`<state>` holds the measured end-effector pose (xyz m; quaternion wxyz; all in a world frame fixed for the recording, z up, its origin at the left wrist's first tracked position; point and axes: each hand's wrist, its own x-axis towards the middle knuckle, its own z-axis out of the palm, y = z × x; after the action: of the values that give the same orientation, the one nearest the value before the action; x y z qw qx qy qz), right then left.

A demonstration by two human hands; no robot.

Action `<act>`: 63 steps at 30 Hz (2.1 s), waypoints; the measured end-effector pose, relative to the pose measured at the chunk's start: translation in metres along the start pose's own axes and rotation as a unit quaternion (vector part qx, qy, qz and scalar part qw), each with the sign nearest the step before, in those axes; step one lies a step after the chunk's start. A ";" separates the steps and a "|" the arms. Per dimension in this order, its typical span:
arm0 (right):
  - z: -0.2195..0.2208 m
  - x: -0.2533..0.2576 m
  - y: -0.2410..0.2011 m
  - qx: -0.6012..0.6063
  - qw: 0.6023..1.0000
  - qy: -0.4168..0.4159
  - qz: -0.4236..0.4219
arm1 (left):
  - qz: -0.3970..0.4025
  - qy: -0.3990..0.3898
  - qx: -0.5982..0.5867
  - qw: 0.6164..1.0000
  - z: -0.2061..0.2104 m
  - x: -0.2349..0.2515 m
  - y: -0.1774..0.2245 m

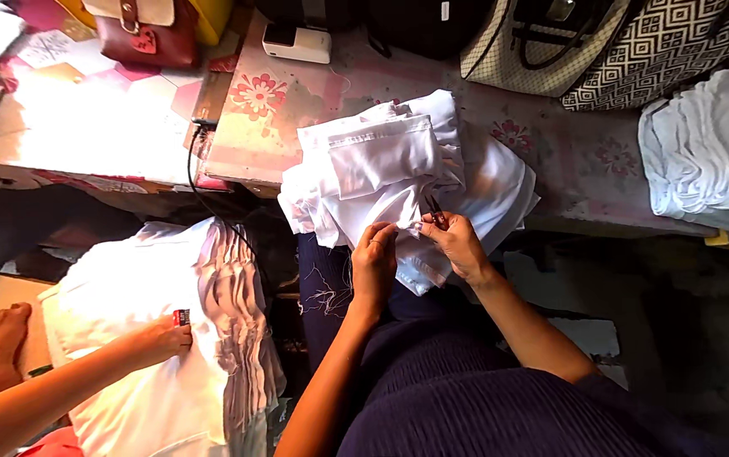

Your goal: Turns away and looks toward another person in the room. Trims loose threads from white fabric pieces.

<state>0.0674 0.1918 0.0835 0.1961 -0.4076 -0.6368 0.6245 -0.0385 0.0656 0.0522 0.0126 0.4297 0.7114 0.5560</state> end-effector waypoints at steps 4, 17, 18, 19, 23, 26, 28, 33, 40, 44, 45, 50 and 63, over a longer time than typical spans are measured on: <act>0.003 -0.002 -0.003 -0.022 1.000 -0.002 -0.021 | -0.013 0.005 -0.036 0.999 0.015 0.003 0.006; 0.000 0.000 -0.002 0.003 1.000 -0.017 0.007 | -0.130 -0.025 -0.185 0.974 0.019 0.001 -0.007; 0.000 0.000 -0.002 -0.007 1.000 -0.019 0.001 | -0.136 -0.021 -0.188 0.973 0.020 0.002 -0.007; -0.001 0.000 -0.001 -0.020 1.000 -0.023 -0.004 | -0.150 -0.025 -0.200 0.968 0.020 0.003 -0.006; -0.018 -0.001 -0.009 0.000 0.995 -0.097 0.021 | -0.249 -0.073 -0.302 0.918 0.010 0.008 -0.007; -0.037 -0.011 -0.029 0.086 0.967 -0.212 0.111 | -0.277 -0.088 -0.362 0.886 0.004 0.005 -0.011; -0.041 -0.016 -0.035 0.064 0.955 -0.254 0.143 | -0.278 -0.090 -0.380 0.877 0.004 0.003 -0.012; -0.032 -0.012 -0.027 0.033 0.947 -0.260 0.187 | -0.272 -0.084 -0.387 0.877 0.003 0.003 -0.010; -0.035 -0.006 -0.023 0.046 0.945 -0.274 0.172 | -0.214 -0.124 -0.377 0.893 -0.005 -0.001 -0.016; -0.048 -0.006 -0.025 -0.093 0.957 -0.268 0.059 | -0.172 -0.160 -0.376 0.896 -0.018 -0.002 -0.021; -0.048 -0.003 -0.019 -0.117 0.967 -0.224 0.030 | -0.159 -0.173 -0.382 0.894 -0.022 -0.003 -0.022; -0.019 0.013 0.005 0.100 0.974 -0.156 0.131 | -0.076 -0.352 -0.332 0.872 -0.040 -0.008 -0.019; 0.005 -0.008 -0.009 0.243 0.957 -0.044 0.153 | 0.014 -0.021 -0.032 0.999 0.015 0.005 0.012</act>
<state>0.0663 0.1833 0.0935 0.1628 -0.4121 -0.4036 0.8005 -0.0265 0.0807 0.0584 0.0332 0.4503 0.6870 0.5694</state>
